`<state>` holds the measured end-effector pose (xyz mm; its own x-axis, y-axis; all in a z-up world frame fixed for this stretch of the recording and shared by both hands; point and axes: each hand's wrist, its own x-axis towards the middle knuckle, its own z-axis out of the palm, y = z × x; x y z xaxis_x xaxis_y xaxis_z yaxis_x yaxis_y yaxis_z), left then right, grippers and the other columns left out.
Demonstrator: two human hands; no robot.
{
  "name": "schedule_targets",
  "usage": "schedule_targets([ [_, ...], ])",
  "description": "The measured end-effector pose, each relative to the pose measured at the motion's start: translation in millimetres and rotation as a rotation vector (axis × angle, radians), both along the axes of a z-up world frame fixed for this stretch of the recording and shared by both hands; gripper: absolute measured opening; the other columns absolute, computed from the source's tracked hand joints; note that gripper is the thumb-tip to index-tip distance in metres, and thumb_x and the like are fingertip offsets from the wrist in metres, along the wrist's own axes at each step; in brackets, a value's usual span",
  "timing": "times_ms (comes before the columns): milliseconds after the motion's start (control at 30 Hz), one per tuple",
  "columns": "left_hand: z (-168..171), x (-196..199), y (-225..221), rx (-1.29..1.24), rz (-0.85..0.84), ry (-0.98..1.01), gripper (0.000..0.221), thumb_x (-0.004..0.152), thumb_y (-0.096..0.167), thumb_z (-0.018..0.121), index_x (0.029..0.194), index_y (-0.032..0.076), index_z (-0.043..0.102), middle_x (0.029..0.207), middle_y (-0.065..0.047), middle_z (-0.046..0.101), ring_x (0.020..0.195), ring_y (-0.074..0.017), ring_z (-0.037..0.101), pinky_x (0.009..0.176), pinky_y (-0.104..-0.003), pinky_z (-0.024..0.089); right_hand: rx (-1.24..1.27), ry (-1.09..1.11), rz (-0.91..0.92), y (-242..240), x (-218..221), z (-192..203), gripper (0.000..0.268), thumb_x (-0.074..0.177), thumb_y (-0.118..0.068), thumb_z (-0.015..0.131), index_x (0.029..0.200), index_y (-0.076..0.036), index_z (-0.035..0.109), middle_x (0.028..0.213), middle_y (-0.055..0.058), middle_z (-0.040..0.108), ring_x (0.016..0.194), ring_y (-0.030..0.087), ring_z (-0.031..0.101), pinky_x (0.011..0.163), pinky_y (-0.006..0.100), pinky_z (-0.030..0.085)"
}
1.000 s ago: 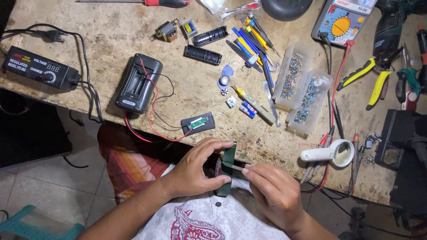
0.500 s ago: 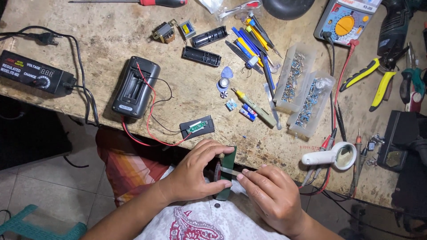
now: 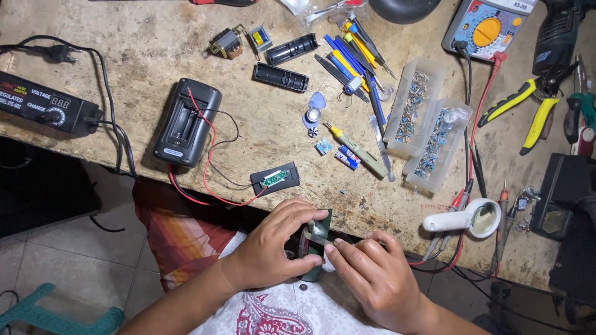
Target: Assembling a small electronic device by applying double-sided tape to a circuit board and mounting it onto a plastic component.
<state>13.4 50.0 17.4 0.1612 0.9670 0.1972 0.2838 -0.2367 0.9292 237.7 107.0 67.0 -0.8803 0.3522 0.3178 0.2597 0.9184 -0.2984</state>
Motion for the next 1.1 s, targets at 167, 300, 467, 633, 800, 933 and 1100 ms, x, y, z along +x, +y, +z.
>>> schedule_targets([
  [167, -1, 2, -1, 0.003, -0.009, -0.015, 0.059, 0.082, 0.012, 0.079, 0.135, 0.003, 0.056, 0.125, -0.016, 0.062, 0.123, -0.0327, 0.059, 0.116, -0.047, 0.043, 0.015, -0.009, 0.01, -1, -4, -11, 0.027, 0.104, -0.013, 0.054, 0.123, 0.002, 0.065, 0.114, 0.016, 0.07, 0.077, 0.026, 0.057, 0.076, 0.046, 0.045],
  [300, -2, 2, -1, 0.01, 0.0, 0.011, 0.062, 0.081, 0.014, 0.082, 0.136, 0.003, 0.055, 0.126, -0.016, 0.063, 0.123, -0.0332, 0.059, 0.117, -0.048, 0.042, 0.026, -0.016, -0.01, -1, 2, -6, 0.026, 0.104, -0.012, 0.055, 0.125, 0.001, 0.065, 0.115, 0.014, 0.071, 0.079, 0.025, 0.059, 0.077, 0.045, 0.043],
  [467, 1, -3, 3, 0.006, 0.0, -0.013, 0.067, 0.082, 0.025, 0.087, 0.136, 0.002, 0.054, 0.126, -0.015, 0.061, 0.122, -0.0317, 0.059, 0.115, -0.045, 0.043, 0.023, -0.056, -0.038, 0, 10, -14, 0.029, 0.104, -0.016, 0.052, 0.125, 0.0, 0.065, 0.115, 0.013, 0.071, 0.078, 0.025, 0.057, 0.077, 0.047, 0.043],
  [633, -2, -7, 1, -0.066, 0.024, 0.043, 0.069, 0.078, 0.033, 0.088, 0.133, 0.006, 0.055, 0.131, -0.015, 0.058, 0.129, -0.0313, 0.056, 0.116, -0.042, 0.04, -0.044, 0.038, -0.111, 4, 20, -3, 0.024, 0.101, -0.015, 0.059, 0.119, -0.003, 0.07, 0.112, 0.008, 0.075, 0.086, 0.022, 0.065, 0.091, 0.048, 0.041],
  [800, -13, -6, -5, -0.057, 0.047, -0.012, 0.09, 0.076, 0.03, 0.091, 0.144, 0.005, 0.039, 0.143, -0.016, 0.051, 0.139, -0.0321, 0.051, 0.119, -0.041, 0.039, -0.144, 0.139, -0.571, 25, 69, -18, 0.022, 0.089, 0.006, 0.073, 0.11, 0.0, 0.075, 0.104, 0.016, 0.078, 0.097, 0.027, 0.074, 0.1, 0.05, 0.052],
  [933, -14, -7, -9, -0.075, -0.063, -0.022, 0.101, 0.073, 0.032, 0.092, 0.149, 0.006, 0.03, 0.144, -0.021, 0.04, 0.144, -0.0376, 0.041, 0.121, -0.045, 0.035, -0.032, 0.198, -0.762, 66, 112, -13, 0.019, 0.102, 0.024, 0.077, 0.118, 0.014, 0.076, 0.115, 0.027, 0.073, 0.106, 0.036, 0.069, 0.105, 0.046, 0.056],
  [1100, -23, -6, -18, -0.181, -0.245, 0.103, 0.122, 0.07, 0.037, 0.092, 0.158, 0.011, 0.01, 0.148, -0.023, 0.022, 0.151, -0.045, 0.027, 0.118, -0.057, 0.036, -0.001, 0.129, -0.923, 124, 198, -57, 0.029, 0.104, 0.017, 0.076, 0.133, 0.013, 0.079, 0.12, 0.025, 0.071, 0.095, 0.029, 0.064, 0.093, 0.038, 0.055],
])
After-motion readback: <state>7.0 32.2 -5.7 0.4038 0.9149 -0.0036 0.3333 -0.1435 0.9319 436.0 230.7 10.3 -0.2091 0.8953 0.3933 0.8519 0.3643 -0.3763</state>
